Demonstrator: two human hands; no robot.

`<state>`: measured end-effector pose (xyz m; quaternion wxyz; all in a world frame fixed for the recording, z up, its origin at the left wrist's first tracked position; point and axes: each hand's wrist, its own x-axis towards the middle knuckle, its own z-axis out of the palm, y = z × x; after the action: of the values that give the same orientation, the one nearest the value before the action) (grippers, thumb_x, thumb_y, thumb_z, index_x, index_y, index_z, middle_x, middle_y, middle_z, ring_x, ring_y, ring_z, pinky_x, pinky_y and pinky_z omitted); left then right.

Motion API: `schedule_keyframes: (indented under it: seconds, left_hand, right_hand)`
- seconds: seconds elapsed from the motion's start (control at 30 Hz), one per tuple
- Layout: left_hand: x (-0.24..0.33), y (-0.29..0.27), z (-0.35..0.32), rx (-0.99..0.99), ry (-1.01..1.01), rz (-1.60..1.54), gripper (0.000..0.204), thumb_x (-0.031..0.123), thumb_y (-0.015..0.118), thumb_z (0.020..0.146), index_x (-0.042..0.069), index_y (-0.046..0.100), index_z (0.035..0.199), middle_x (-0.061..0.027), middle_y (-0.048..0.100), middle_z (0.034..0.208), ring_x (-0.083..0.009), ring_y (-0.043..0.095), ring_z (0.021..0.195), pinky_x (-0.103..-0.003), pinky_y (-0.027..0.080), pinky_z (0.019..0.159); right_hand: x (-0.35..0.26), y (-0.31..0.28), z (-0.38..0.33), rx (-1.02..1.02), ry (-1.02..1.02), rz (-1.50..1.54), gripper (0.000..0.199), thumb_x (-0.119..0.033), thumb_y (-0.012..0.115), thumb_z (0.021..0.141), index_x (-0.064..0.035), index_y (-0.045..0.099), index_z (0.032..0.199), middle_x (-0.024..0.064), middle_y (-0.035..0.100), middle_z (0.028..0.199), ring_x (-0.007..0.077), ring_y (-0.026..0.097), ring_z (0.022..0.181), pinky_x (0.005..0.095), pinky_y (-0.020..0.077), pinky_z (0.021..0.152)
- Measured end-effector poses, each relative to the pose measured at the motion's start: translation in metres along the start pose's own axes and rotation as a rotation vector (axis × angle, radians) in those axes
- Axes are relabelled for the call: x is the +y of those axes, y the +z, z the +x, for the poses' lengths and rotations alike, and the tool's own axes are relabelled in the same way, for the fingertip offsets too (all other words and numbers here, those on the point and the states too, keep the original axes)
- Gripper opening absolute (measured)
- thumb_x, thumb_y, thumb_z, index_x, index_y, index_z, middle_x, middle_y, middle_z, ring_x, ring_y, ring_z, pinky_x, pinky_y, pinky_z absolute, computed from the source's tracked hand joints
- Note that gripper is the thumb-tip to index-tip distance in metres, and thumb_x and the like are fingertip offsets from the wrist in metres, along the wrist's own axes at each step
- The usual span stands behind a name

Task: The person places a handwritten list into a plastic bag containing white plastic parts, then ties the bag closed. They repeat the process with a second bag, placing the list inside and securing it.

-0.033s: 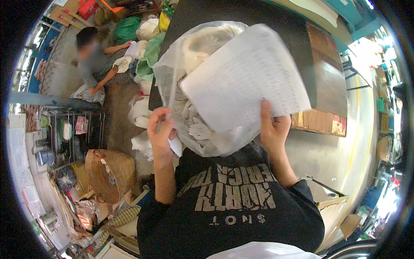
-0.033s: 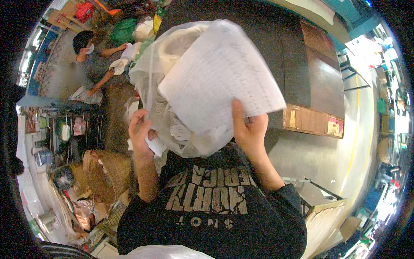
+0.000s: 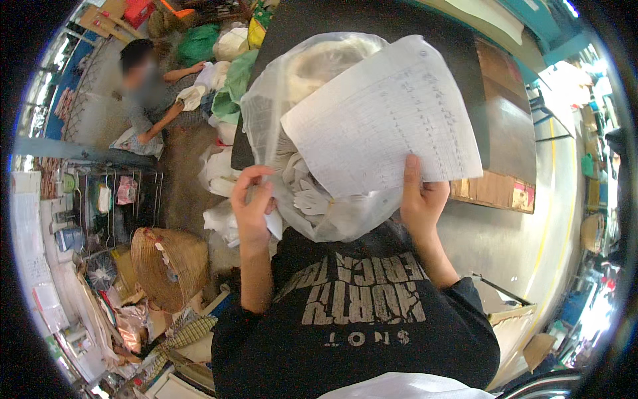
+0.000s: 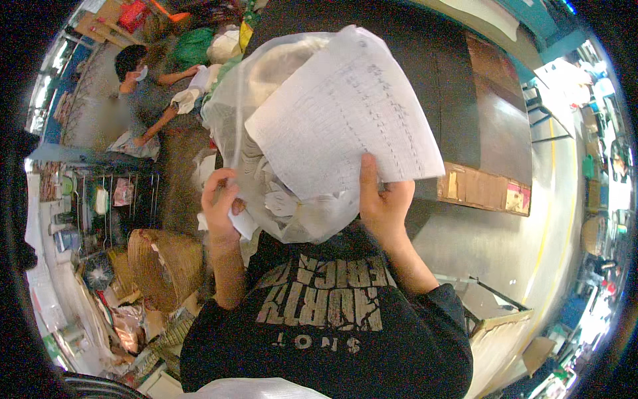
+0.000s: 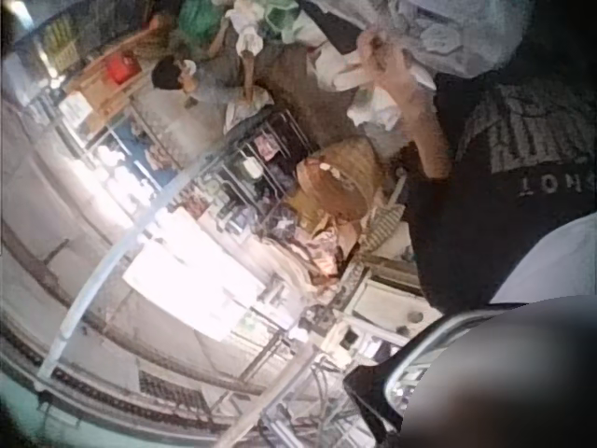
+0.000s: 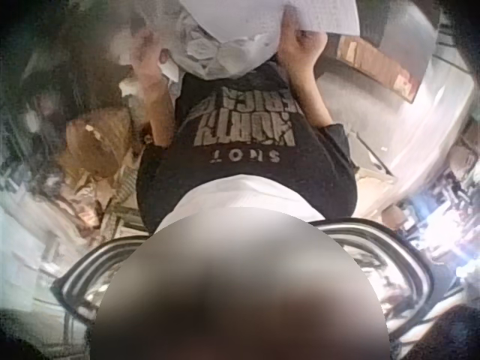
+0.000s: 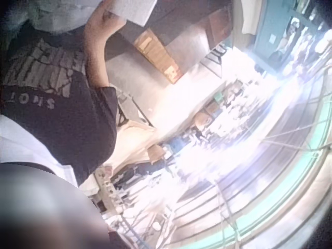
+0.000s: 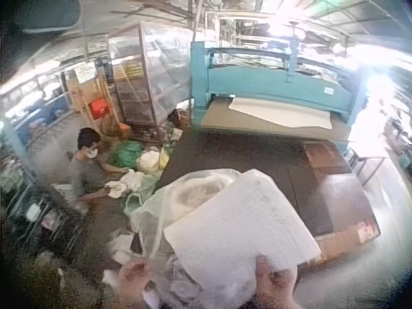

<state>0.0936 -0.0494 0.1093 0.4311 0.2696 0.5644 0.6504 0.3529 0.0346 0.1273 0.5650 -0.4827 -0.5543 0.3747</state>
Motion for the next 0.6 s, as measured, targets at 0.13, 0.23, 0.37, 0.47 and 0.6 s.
schedule_keyframes:
  seconds: [0.13, 0.23, 0.37, 0.47, 0.6]
  left_hand:
    - [-0.002, 0.009, 0.001, -0.054, 0.089, 0.155, 0.019, -0.001, 0.065, 0.09, 0.005, 0.071, 0.107, 0.0069, 0.045, 0.085, -0.0027, 0.04, 0.075, -0.02, 0.03, 0.063]
    - [-0.001, 0.011, 0.003, -0.02, 0.199, 0.233, 0.017, -0.002, 0.064, 0.09, 0.004, 0.071, 0.104, 0.0078, 0.041, 0.08, -0.0044, 0.038, 0.076, -0.022, 0.029, 0.069]
    - [0.003, 0.006, 0.003, 0.046, 0.232, 0.243, 0.016, -0.002, 0.062, 0.092, 0.004, 0.07, 0.104, 0.0076, 0.04, 0.08, -0.0045, 0.038, 0.073, -0.022, 0.03, 0.067]
    - [0.009, 0.005, -0.001, 0.067, 0.187, 0.097, 0.014, 0.001, 0.059, 0.097, 0.004, 0.068, 0.108, 0.007, 0.044, 0.081, -0.0029, 0.039, 0.069, -0.021, 0.031, 0.061]
    - [0.017, 0.018, -0.007, 0.061, 0.221, -0.046, 0.014, 0.005, 0.054, 0.104, 0.004, 0.065, 0.113, 0.0057, 0.05, 0.084, -0.0008, 0.04, 0.064, -0.019, 0.031, 0.055]
  right_hand:
    - [-0.003, 0.018, -0.008, -0.257, -0.273, -0.358, 0.021, -0.014, 0.074, 0.093, 0.0021, 0.071, 0.105, 0.019, 0.073, 0.097, 0.0373, 0.067, 0.09, 0.0498, 0.0414, 0.098]
    - [0.0, 0.014, -0.012, -0.613, -0.222, -0.635, 0.034, -0.022, 0.079, 0.088, -0.0018, 0.069, 0.113, 0.0153, 0.072, 0.103, 0.0391, 0.06, 0.106, 0.0538, 0.0312, 0.109]
    - [0.005, -0.004, -0.008, -0.538, -0.112, -0.447, 0.057, -0.033, 0.085, 0.083, -0.0015, 0.065, 0.125, 0.0148, 0.07, 0.113, 0.0366, 0.053, 0.121, 0.0528, 0.0324, 0.11]
    - [0.0, -0.029, 0.011, -0.489, -0.162, -0.294, 0.069, -0.039, 0.085, 0.082, -0.0005, 0.06, 0.133, 0.0167, 0.066, 0.111, 0.0315, 0.055, 0.112, 0.0467, 0.039, 0.101]
    - [-0.019, -0.052, 0.033, -0.394, -0.049, -0.009, 0.061, -0.036, 0.079, 0.086, -0.0009, 0.061, 0.133, 0.0136, 0.062, 0.102, 0.0231, 0.056, 0.095, 0.0379, 0.0439, 0.088]
